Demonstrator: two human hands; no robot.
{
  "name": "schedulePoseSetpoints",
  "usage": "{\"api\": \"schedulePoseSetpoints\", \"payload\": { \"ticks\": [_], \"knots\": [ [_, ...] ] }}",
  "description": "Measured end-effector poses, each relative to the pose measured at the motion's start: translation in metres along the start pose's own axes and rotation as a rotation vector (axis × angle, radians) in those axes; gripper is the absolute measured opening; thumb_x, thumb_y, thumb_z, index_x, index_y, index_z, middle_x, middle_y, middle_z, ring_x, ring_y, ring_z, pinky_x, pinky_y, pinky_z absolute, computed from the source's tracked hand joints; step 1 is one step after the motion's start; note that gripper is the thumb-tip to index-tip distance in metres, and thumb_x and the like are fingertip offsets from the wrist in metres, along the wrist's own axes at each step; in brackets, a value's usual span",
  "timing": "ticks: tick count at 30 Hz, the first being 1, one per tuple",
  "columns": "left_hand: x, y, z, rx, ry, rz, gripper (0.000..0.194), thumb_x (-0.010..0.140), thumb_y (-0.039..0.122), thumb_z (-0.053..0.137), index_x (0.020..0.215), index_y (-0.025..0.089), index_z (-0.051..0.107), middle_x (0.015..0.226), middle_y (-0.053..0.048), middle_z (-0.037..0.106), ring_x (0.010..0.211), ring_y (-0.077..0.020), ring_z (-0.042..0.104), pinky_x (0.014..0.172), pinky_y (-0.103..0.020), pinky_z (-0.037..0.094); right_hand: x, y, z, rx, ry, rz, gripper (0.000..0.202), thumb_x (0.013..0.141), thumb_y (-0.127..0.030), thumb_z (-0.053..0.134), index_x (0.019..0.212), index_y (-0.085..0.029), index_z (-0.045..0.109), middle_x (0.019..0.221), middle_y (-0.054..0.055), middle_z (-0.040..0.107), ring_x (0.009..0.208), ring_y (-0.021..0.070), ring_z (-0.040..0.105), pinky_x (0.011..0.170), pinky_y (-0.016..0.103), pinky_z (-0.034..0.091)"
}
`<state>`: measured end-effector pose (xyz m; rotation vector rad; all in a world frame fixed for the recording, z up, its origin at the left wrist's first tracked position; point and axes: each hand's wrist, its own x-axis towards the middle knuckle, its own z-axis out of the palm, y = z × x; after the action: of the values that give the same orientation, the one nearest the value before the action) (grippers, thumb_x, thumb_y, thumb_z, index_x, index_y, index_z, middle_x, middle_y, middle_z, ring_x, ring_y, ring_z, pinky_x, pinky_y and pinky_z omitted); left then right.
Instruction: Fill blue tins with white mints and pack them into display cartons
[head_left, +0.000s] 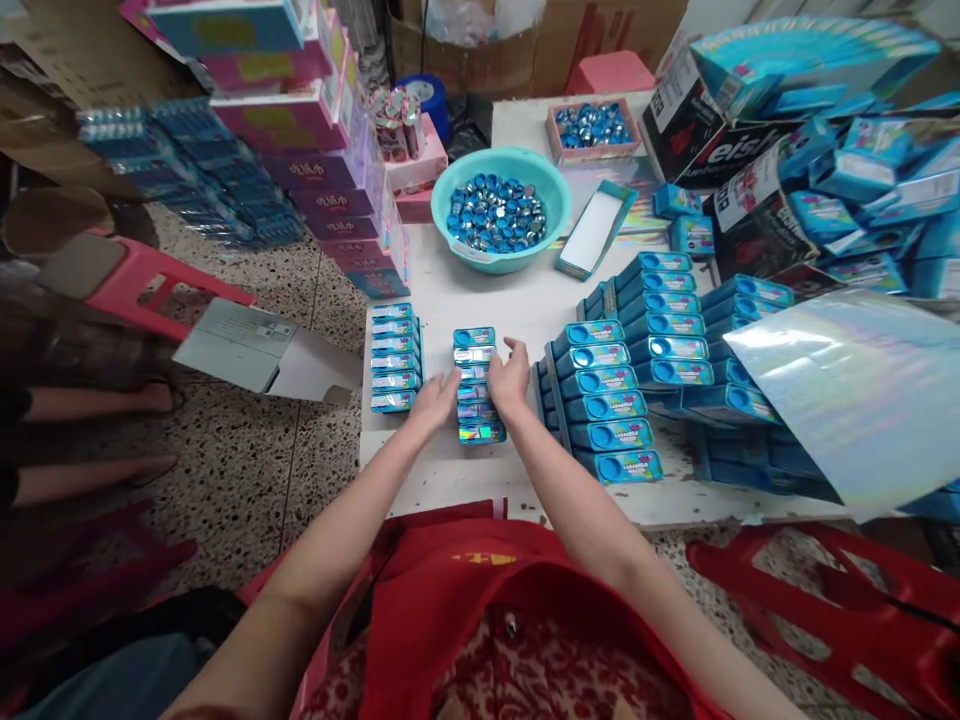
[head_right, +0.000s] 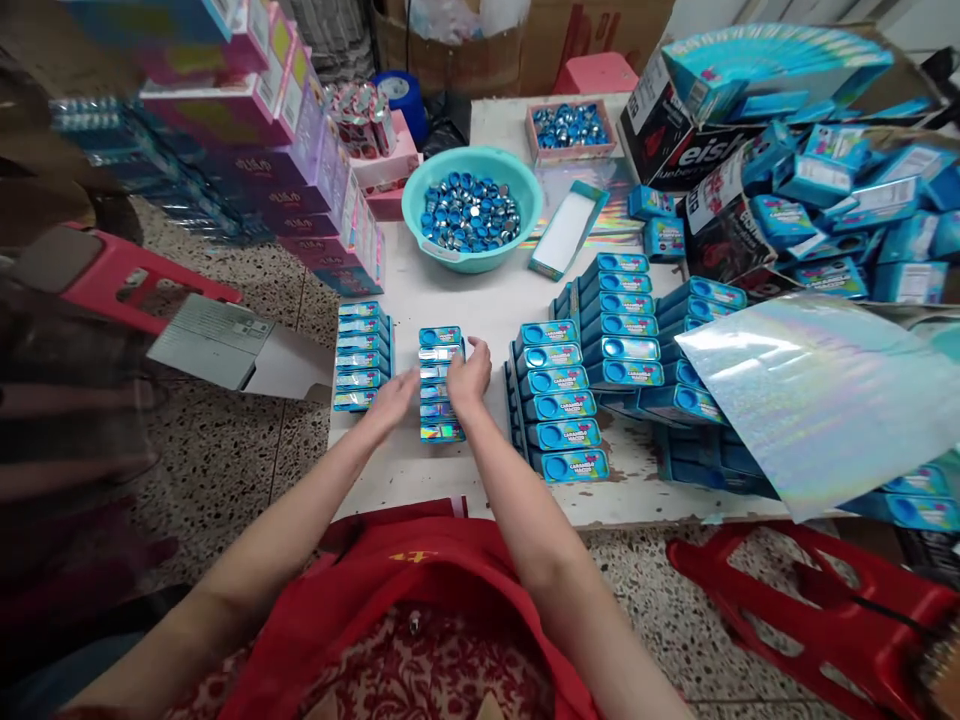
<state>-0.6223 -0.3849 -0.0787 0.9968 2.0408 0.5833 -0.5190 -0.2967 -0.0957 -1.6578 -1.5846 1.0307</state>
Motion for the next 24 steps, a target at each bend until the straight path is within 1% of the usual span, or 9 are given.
{"api": "schedulePoseSetpoints", "payload": {
  "ticks": [2, 5, 6, 8, 9, 12, 17, 21, 24],
  "knots": [
    [-0.033, -0.012, 0.001, 0.112, -0.054, 0.042, 0.050, 0.088, 0.057, 0.037, 0.107, 0.019, 0.062, 0.111, -0.008, 0.065, 0.101, -0.0240, 0.059, 0.086, -0.032, 0.043, -0.033, 0.005, -0.022, 0.044, -0.031, -0.213, 0.028, 0.085, -0.022, 0.044, 0.112, -0.017, 0.053, 0.120, 0.013, 0.056, 0.115, 0.0231, 0.050, 0.095, 0.039, 0.040],
    [-0.080, -0.024, 0.015, 0.322, -0.310, 0.127, 0.042, 0.071, 0.051, 0.064, 0.104, 0.024, 0.064, 0.118, -0.005, 0.060, 0.098, -0.0241, 0.061, 0.085, -0.031, 0.044, -0.089, 0.025, -0.056, 0.085, -0.220, -0.351, 0.026, 0.092, -0.022, 0.037, 0.110, -0.021, 0.055, 0.107, 0.009, 0.060, 0.104, 0.0196, 0.056, 0.088, 0.034, 0.046],
    [-0.091, -0.026, 0.020, 0.383, -0.382, 0.135, 0.040, 0.070, 0.047, 0.066, 0.103, 0.025, 0.065, 0.117, -0.004, 0.061, 0.098, -0.0246, 0.061, 0.084, -0.031, 0.044, -0.104, 0.035, -0.066, 0.060, -0.259, -0.372, 0.025, 0.092, -0.021, 0.037, 0.108, -0.022, 0.057, 0.104, 0.008, 0.061, 0.100, 0.0193, 0.057, 0.085, 0.033, 0.047],
    [-0.101, -0.029, 0.030, 0.462, -0.464, 0.119, 0.026, 0.078, 0.040, 0.058, 0.098, 0.024, 0.066, 0.106, -0.005, 0.065, 0.096, -0.0248, 0.062, 0.081, -0.031, 0.043, -0.125, 0.056, -0.081, -0.023, -0.319, -0.424, 0.025, 0.092, -0.020, 0.039, 0.105, -0.022, 0.060, 0.099, 0.008, 0.060, 0.095, 0.0194, 0.057, 0.082, 0.033, 0.049],
    [-0.101, -0.029, 0.033, 0.481, -0.482, 0.106, 0.023, 0.082, 0.036, 0.052, 0.094, 0.023, 0.067, 0.101, -0.006, 0.067, 0.095, -0.0246, 0.062, 0.080, -0.031, 0.043, -0.131, 0.065, -0.085, -0.079, -0.353, -0.466, 0.025, 0.092, -0.019, 0.040, 0.106, -0.022, 0.061, 0.098, 0.008, 0.060, 0.094, 0.0197, 0.057, 0.081, 0.033, 0.049],
    [-0.092, -0.031, 0.037, 0.500, -0.503, 0.059, 0.029, 0.088, 0.029, 0.039, 0.084, 0.022, 0.067, 0.090, -0.006, 0.069, 0.091, -0.0235, 0.062, 0.074, -0.030, 0.041, -0.139, 0.085, -0.088, -0.313, -0.502, -0.624, 0.027, 0.091, -0.021, 0.045, 0.114, -0.022, 0.060, 0.102, 0.010, 0.060, 0.095, 0.0218, 0.054, 0.080, 0.034, 0.049],
    [-0.081, -0.036, 0.039, 0.487, -0.510, 0.042, 0.029, 0.087, 0.026, 0.039, 0.081, 0.021, 0.066, 0.088, -0.006, 0.070, 0.087, -0.0206, 0.062, 0.069, -0.027, 0.040, -0.138, 0.095, -0.079, -0.643, -0.709, -0.768, 0.033, 0.089, -0.024, 0.052, 0.122, -0.020, 0.056, 0.113, 0.011, 0.062, 0.095, 0.0250, 0.053, 0.079, 0.038, 0.049],
    [-0.078, -0.042, 0.043, 0.471, -0.504, 0.006, 0.029, 0.086, 0.024, 0.039, 0.084, 0.020, 0.068, 0.089, -0.006, 0.070, 0.085, -0.0191, 0.062, 0.067, -0.026, 0.039, -0.138, 0.101, -0.080, -0.685, -0.758, -0.845, 0.034, 0.091, -0.020, 0.049, 0.124, -0.020, 0.054, 0.118, 0.011, 0.061, 0.099, 0.0250, 0.053, 0.079, 0.037, 0.047],
    [-0.075, -0.046, 0.045, 0.456, -0.493, -0.011, 0.030, 0.086, 0.024, 0.039, 0.086, 0.019, 0.068, 0.091, -0.005, 0.070, 0.086, -0.0186, 0.062, 0.068, -0.025, 0.039, -0.138, 0.102, -0.083, -0.632, -0.772, -0.875, 0.026, 0.090, -0.021, 0.051, 0.115, -0.023, 0.059, 0.118, 0.008, 0.061, 0.100, 0.0238, 0.053, 0.079, 0.036, 0.045]
  ]
}}
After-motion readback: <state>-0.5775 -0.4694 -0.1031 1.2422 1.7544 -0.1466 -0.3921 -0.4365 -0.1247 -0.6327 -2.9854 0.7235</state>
